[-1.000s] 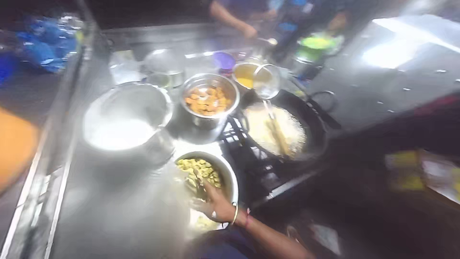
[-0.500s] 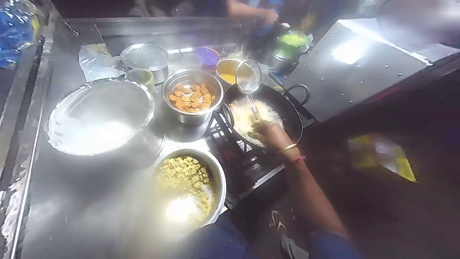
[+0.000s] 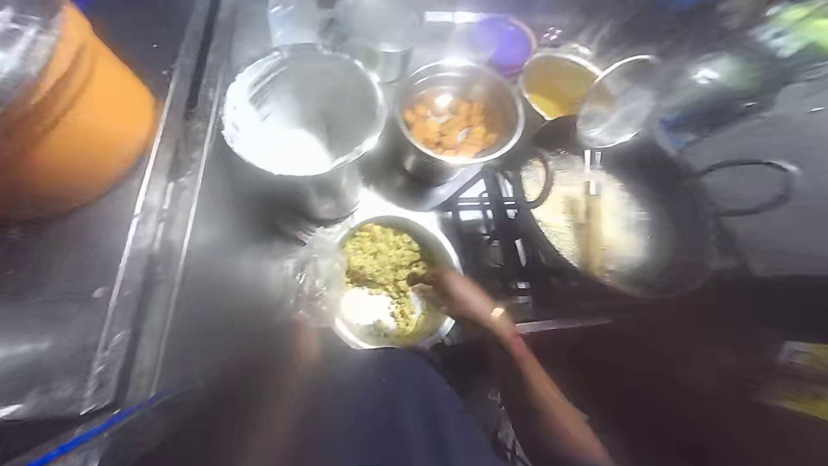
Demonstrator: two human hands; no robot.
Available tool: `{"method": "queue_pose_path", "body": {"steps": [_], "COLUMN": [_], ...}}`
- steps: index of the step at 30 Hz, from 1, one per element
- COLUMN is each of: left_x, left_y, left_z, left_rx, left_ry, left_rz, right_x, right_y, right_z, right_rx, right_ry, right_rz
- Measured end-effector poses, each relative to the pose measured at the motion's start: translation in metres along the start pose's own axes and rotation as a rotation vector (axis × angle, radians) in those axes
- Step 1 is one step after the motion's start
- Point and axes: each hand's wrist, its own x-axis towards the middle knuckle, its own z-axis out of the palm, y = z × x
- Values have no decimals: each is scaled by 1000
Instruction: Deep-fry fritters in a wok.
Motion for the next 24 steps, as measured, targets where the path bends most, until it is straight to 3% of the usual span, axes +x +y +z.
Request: {"method": "queue_pose_path", "body": {"steps": [2,5,7,11,17,20,22,24], "left_x": [-1,-6,-11,-18,-18,-19,-15,-12], "left_y": [1,3,5,7,4,3,4,5], "left_z": [4,-2,-5,-11,-8,-2,-2,-5], "left_rx": [5,-3,-21,-57,-101,-94,-90,-101], "left_ry": [8,3,-20,-34,6,25,13,-3], "left_rz": [4,14,11,-3,-27,-60,-51,-40], "right_x": [57,112,130,134,137,131,121,112], "right_y": [-5,3,7,5,37,41,33,40], "right_z": [57,128,145,155,186,171,144,128], "right_rx": [-205,-376,-419,-411,-477,-371,-205,48], "right_ry": [-400,-512,-535,-605,-970,-1007,-936,-839], "right_rz": [83,103,147,227,-241,-122,40,72]}}
